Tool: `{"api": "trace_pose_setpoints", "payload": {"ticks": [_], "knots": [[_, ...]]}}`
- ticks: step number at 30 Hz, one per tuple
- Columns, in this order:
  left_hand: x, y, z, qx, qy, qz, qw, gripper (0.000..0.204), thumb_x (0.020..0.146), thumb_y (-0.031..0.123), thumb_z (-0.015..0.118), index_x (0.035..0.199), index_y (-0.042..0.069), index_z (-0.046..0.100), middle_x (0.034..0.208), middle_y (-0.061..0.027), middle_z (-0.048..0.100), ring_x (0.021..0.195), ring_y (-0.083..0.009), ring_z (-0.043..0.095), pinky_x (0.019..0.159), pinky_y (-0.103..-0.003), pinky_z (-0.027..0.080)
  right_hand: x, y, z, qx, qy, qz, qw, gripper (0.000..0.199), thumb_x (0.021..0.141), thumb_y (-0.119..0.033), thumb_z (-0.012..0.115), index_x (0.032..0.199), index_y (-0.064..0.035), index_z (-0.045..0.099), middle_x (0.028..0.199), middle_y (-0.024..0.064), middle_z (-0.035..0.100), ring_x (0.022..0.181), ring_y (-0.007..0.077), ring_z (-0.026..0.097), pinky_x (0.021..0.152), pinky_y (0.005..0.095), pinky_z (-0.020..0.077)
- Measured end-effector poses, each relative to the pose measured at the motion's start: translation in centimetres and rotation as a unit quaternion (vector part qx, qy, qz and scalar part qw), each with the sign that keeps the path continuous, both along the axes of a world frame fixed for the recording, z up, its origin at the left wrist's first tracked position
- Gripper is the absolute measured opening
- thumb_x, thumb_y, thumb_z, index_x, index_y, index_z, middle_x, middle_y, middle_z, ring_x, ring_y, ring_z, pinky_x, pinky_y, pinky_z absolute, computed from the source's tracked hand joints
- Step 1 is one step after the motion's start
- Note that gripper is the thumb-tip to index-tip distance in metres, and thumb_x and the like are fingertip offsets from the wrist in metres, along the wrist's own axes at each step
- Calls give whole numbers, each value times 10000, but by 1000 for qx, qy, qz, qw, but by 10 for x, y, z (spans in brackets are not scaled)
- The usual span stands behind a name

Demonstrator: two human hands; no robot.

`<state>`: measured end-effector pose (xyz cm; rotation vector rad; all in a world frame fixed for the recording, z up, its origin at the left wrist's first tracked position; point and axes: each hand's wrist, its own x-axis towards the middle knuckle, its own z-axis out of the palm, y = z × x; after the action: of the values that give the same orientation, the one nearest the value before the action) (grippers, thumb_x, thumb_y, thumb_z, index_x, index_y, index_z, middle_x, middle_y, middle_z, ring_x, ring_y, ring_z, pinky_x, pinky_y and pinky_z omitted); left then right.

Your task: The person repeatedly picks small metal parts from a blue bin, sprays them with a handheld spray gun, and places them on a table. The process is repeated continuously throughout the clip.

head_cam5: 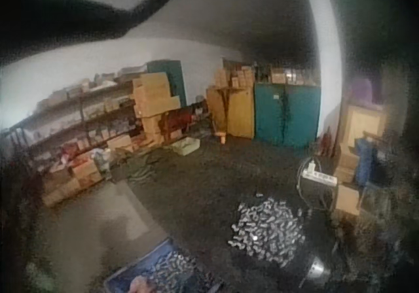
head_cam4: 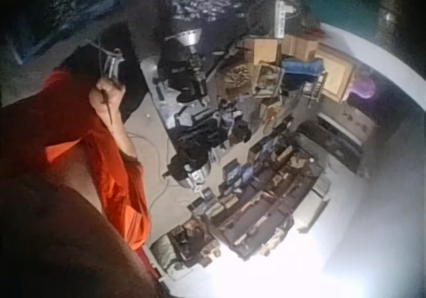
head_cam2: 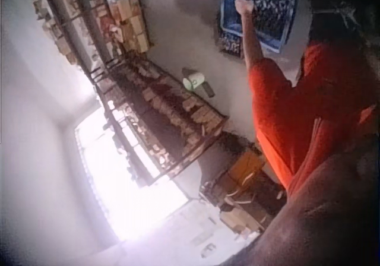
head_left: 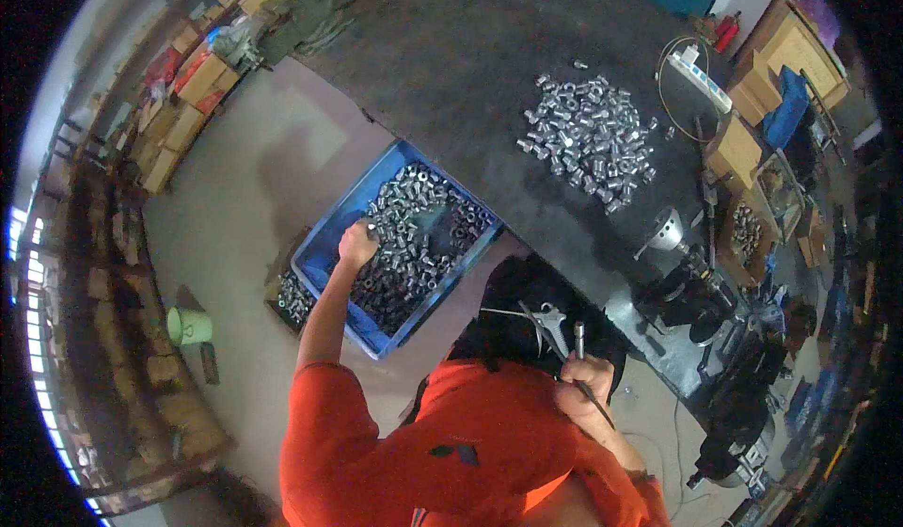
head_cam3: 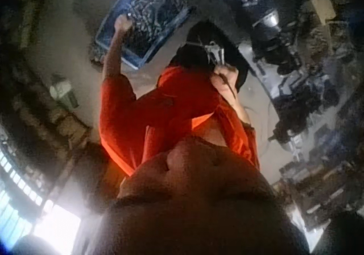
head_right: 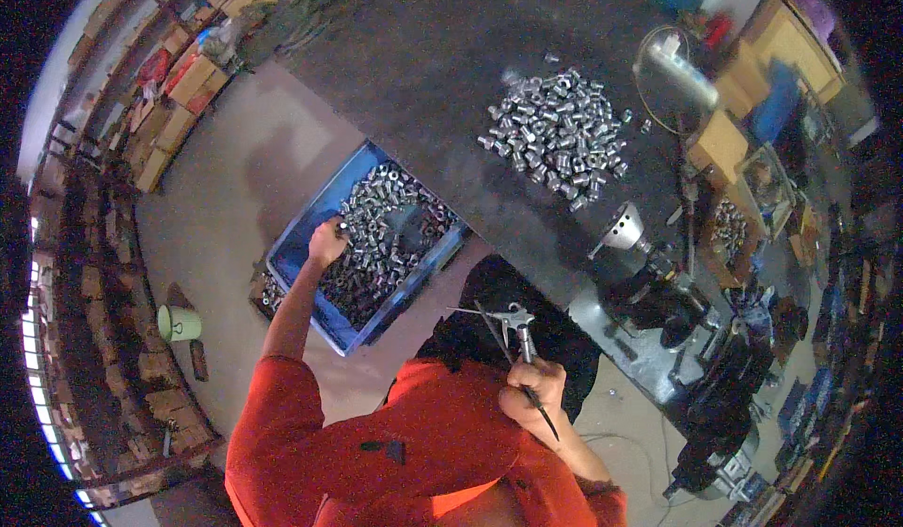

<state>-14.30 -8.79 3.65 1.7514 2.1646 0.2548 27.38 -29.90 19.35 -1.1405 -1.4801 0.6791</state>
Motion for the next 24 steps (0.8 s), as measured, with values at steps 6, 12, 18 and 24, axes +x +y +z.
{"api": "trace_pose_setpoints", "payload": {"ticks": [6, 12, 18, 24], "knots": [[40, 43, 13, -7, 105, -34, 994, 399, 753, 300, 607, 1096, 102, 557, 1069, -174, 597, 944, -330, 599, 788, -434, 491, 7, -3, 0, -20, -73, 35, 996, 153, 549, 29, 579, 611, -90, 506, 526, 57, 466, 440, 211, 482, 406, 296, 346], [56, 62, -7, -72, 251, -156, 953, 181, 747, 156, 582, 907, 82, 624, 939, -130, 643, 879, -279, 637, 712, -389, 525, 16, -6, 14, -83, -75, 74, 991, 114, 600, 6, 567, 583, -81, 495, 541, 81, 459, 491, 237, 493, 440, 318, 361], [44, 55, -12, -96, 293, -175, 935, 250, 655, 193, 680, 881, 94, 639, 995, -135, 616, 872, -279, 636, 743, -374, 524, 14, -5, 11, -82, -47, 81, 992, 182, 682, -107, 557, 578, -41, 423, 540, 116, 399, 520, 290, 463, 492, 384, 346], [32, 50, -13, -11, 267, -161, 950, 241, 658, 245, 658, 798, 50, 629, 893, -139, 650, 815, -322, 638, 699, -417, 521, 15, -11, -2, -69, -19, 78, 994, 186, 698, -58, 545, 575, -33, 407, 520, 113, 397, 480, 248, 440, 464, 373, 328]]}}
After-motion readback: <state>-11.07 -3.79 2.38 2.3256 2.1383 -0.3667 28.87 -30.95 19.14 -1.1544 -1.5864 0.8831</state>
